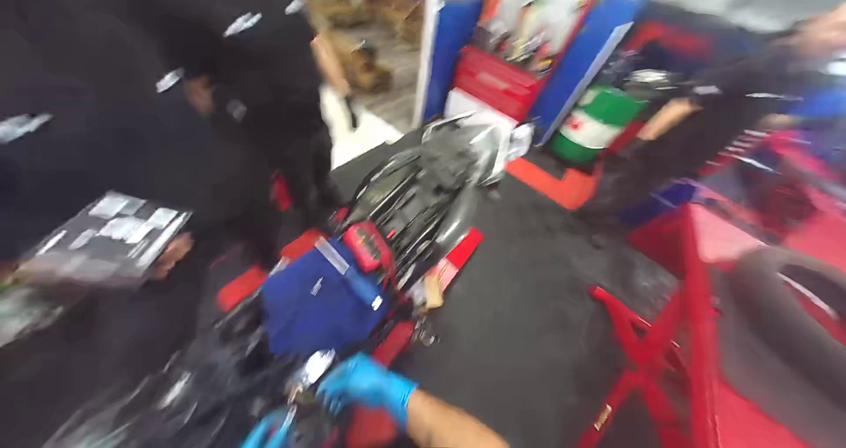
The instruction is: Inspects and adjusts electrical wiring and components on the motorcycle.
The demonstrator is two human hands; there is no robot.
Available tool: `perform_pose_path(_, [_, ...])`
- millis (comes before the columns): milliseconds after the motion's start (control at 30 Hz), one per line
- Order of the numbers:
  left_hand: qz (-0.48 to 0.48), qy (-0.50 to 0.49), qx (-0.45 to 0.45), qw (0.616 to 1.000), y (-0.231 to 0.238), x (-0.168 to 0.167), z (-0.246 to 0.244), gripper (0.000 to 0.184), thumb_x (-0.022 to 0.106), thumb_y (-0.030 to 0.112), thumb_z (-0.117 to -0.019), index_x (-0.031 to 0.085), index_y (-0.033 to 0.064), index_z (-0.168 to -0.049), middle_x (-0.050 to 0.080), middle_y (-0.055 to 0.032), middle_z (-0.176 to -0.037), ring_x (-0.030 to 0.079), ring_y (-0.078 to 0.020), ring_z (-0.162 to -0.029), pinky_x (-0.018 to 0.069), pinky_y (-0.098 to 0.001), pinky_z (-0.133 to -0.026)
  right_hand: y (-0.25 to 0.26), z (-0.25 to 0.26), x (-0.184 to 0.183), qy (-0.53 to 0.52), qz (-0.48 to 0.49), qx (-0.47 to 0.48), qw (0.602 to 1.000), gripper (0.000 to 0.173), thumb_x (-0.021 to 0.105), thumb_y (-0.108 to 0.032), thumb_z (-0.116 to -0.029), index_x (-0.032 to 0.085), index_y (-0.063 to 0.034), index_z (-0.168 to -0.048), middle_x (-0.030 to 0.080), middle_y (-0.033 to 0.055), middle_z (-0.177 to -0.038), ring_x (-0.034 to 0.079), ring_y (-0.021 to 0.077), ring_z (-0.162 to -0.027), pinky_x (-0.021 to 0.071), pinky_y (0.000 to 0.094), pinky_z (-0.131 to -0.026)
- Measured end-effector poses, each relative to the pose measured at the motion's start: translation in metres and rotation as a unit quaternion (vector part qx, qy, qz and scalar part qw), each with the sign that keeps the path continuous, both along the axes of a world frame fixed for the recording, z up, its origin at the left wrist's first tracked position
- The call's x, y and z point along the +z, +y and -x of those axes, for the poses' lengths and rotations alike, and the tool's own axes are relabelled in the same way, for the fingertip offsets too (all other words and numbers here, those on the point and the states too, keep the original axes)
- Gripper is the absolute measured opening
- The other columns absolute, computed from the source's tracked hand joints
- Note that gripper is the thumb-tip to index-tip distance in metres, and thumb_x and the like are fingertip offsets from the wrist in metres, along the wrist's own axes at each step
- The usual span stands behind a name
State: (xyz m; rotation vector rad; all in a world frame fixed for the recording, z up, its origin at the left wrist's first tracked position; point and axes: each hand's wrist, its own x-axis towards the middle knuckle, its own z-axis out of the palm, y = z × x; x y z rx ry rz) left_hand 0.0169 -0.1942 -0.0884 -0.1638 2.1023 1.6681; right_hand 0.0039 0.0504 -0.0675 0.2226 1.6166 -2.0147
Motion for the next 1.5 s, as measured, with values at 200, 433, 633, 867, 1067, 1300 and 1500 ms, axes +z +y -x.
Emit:
perform_pose_path(200, [0.004, -0.020, 0.037, 0.999, -0.006, -0.005, 0.000, 0.026, 0.067, 0.019, -0.0993, 0.068, -0.0004, -0.116, 0.071, -0.0119, -0.105, 0.071, -0.0183, -0.090, 0.0615, -0.0387, -0.084, -0.022, 0.005, -0.033, -0.056, -0.019, 0.035, 0.998, 0.026, 0.063, -0.010, -0.0974, 0.066, 0.0049, -0.118, 0.071, 0.0107, -0.093, 0.067, 0.0170, -0.075, 0.0595, 0.0347, -0.071])
perform_pose_path(433, [-0.024, -0.026, 0.030, 0.999, -0.007, -0.014, -0.002, 0.020, 0.064, 0.013, -0.0988, 0.070, -0.0011, -0.113, 0.072, -0.0108, -0.104, 0.071, -0.0156, -0.092, 0.0601, -0.0350, -0.087, -0.042, 0.010, -0.043, -0.035, -0.056, 0.077, 0.995, 0.019, 0.066, -0.007, -0.0960, 0.071, 0.0029, -0.111, 0.073, 0.0090, -0.091, 0.068, 0.0155, -0.074, 0.0599, 0.0325, -0.071])
perform_pose_path(633, [-0.022, -0.015, 0.039, 0.999, -0.010, -0.021, -0.007, 0.018, 0.068, 0.012, -0.0965, 0.072, 0.0020, -0.111, 0.073, -0.0072, -0.105, 0.069, -0.0116, -0.092, 0.0581, -0.0307, -0.087, -0.048, 0.010, -0.049, -0.073, -0.017, 0.072, 0.995, 0.021, 0.058, -0.007, -0.1015, 0.070, 0.0054, -0.114, 0.073, 0.0092, -0.090, 0.069, 0.0158, -0.073, 0.0603, 0.0321, -0.070])
perform_pose_path(867, [-0.020, 0.003, 0.033, 0.999, -0.010, -0.022, -0.010, 0.020, 0.069, 0.015, -0.0970, 0.075, 0.0054, -0.114, 0.075, -0.0048, -0.109, 0.070, -0.0091, -0.096, 0.0577, -0.0286, -0.091, -0.049, 0.014, -0.048, -0.113, -0.002, 0.045, 0.993, 0.016, 0.064, -0.003, -0.0969, 0.070, 0.0059, -0.109, 0.073, 0.0110, -0.087, 0.068, 0.0158, -0.070, 0.0600, 0.0300, -0.066])
perform_pose_path(1067, [-0.016, 0.000, 0.044, 0.999, -0.009, -0.022, -0.011, 0.018, 0.069, 0.016, -0.0968, 0.073, 0.0036, -0.110, 0.073, -0.0054, -0.103, 0.068, -0.0081, -0.090, 0.0569, -0.0266, -0.085, -0.046, 0.013, -0.045, -0.119, 0.008, 0.054, 0.991, 0.016, 0.058, -0.007, -0.1012, 0.066, 0.0043, -0.110, 0.072, 0.0098, -0.087, 0.069, 0.0161, -0.071, 0.0599, 0.0308, -0.066])
perform_pose_path(1300, [-0.022, -0.016, 0.025, 0.999, -0.008, -0.023, -0.008, 0.018, 0.066, 0.014, -0.0980, 0.073, 0.0037, -0.110, 0.071, -0.0056, -0.108, 0.066, -0.0075, -0.095, 0.0549, -0.0254, -0.088, -0.042, 0.006, -0.040, -0.166, 0.044, 0.036, 0.984, 0.013, 0.060, -0.005, -0.0986, 0.066, 0.0033, -0.106, 0.071, 0.0097, -0.087, 0.067, 0.0145, -0.070, 0.0584, 0.0287, -0.065])
perform_pose_path(1500, [-0.016, -0.013, 0.008, 1.000, -0.003, -0.023, -0.009, 0.017, 0.064, 0.012, -0.0975, 0.071, 0.0015, -0.109, 0.067, -0.0089, -0.112, 0.063, -0.0095, -0.098, 0.0526, -0.0252, -0.088, -0.045, -0.007, -0.042, -0.185, 0.073, 0.016, 0.980, 0.009, 0.061, -0.003, -0.0976, 0.065, 0.0025, -0.104, 0.071, 0.0086, -0.085, 0.067, 0.0135, -0.069, 0.0590, 0.0277, -0.065])
